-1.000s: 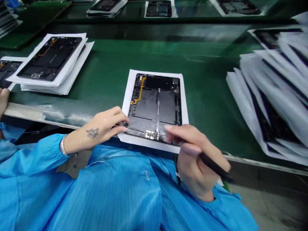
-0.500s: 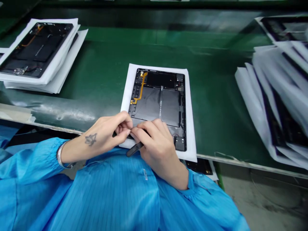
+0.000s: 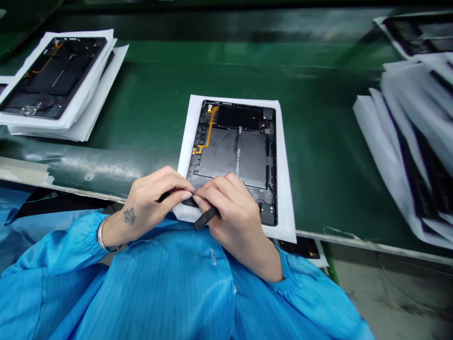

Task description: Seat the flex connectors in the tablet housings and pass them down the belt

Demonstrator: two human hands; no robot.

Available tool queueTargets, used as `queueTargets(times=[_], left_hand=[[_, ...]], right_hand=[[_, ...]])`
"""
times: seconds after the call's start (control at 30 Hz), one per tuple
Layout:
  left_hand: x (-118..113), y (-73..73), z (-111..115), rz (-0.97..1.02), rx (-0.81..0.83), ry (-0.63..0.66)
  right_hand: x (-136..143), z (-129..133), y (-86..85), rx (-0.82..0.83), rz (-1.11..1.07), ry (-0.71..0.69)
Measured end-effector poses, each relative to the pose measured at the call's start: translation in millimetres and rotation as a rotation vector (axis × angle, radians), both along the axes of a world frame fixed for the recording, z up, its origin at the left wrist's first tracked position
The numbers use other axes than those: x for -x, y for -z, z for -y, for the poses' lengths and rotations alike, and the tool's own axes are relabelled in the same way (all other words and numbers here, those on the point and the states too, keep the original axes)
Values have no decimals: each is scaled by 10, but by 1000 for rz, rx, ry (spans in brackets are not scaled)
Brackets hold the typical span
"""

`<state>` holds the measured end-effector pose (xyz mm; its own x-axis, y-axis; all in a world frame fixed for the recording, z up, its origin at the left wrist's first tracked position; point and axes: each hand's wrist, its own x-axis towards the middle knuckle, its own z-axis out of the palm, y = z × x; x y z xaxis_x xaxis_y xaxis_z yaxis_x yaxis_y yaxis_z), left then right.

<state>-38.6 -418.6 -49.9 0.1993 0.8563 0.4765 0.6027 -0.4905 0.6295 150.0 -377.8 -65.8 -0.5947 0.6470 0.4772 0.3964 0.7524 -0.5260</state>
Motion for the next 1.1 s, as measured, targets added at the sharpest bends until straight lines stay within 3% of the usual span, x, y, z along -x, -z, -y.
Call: queueTargets(times=[0.2, 0.43, 0.6, 0.7, 0.9, 1.1], left_hand=[[46, -35, -44, -165, 26, 0], [158, 76, 45, -479, -63, 56], [147, -1, 59, -590, -141, 98], [176, 9, 74, -576, -185, 105], [272, 191, 211, -406, -175, 17], [186, 87, 261, -655, -306, 89]], right_hand=[[-85, 32, 53, -136, -23, 0], [-160, 31, 75, -259, 128, -113], [-99, 18, 33, -320, 201, -94], [-87, 18, 20, -337, 231, -85], [-105, 14, 51, -352, 268, -121], [-127, -15, 16, -256, 200, -169]])
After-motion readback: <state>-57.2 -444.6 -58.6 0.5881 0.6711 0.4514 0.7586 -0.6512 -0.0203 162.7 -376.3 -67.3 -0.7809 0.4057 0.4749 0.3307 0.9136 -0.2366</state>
